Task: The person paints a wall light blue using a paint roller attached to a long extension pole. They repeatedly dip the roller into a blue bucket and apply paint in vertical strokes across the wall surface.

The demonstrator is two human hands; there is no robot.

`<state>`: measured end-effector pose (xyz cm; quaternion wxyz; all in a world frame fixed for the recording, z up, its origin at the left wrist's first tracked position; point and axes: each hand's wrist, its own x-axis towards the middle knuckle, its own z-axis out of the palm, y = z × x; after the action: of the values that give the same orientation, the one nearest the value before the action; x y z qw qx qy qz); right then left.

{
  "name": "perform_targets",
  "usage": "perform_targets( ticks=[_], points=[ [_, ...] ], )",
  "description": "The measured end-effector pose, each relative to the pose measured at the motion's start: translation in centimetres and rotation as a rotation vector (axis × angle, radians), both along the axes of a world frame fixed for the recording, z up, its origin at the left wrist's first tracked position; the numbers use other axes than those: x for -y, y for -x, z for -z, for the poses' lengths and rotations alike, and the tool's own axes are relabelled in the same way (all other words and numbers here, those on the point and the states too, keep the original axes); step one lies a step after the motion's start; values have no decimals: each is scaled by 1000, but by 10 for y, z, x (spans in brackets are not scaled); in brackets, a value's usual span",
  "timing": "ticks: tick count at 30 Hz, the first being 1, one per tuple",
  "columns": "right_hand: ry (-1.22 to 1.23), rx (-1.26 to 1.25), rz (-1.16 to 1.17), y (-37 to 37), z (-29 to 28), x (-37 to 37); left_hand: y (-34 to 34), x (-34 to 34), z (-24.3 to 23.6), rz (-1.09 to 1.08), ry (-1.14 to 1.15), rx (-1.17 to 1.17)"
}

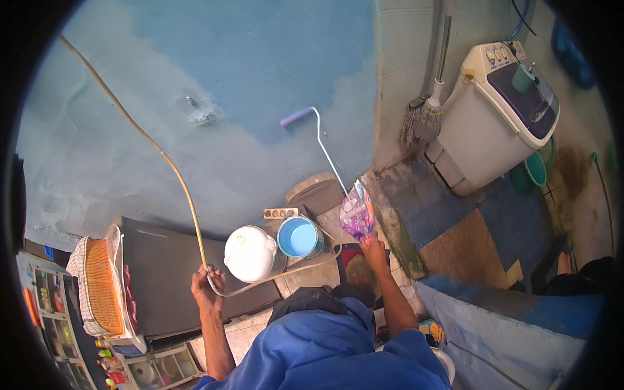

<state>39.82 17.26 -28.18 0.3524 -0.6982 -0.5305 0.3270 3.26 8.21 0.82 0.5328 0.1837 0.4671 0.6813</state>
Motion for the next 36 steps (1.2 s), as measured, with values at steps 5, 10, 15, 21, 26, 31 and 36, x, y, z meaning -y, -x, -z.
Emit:
perform_targets(
  ticks=[5,10,15,21,26,31,36],
  points=[
    [-18,64,-9,-9,11,-13,-5,-6,0,14,-12,-13],
    [51,126,-31,-22,15,-8,-16,-8,-2,6,-9,-4],
    [-15,79,-3,-7,-15,-25,-26,-11,1,-1,3,2],
    [72,38,4,-6,9,-18,-35,-16,-3,-8,-4,5],
    [-100,112,-4,-13,-3,-26,-40,-11,0,-18,-13,25],
    [-186,72,-29,27,-35,-79,-49,-12,1,-24,-12,13],
    [-266,47,-8,35,19,-59,-53,-13,-6,-64,1,18]
  ],
)
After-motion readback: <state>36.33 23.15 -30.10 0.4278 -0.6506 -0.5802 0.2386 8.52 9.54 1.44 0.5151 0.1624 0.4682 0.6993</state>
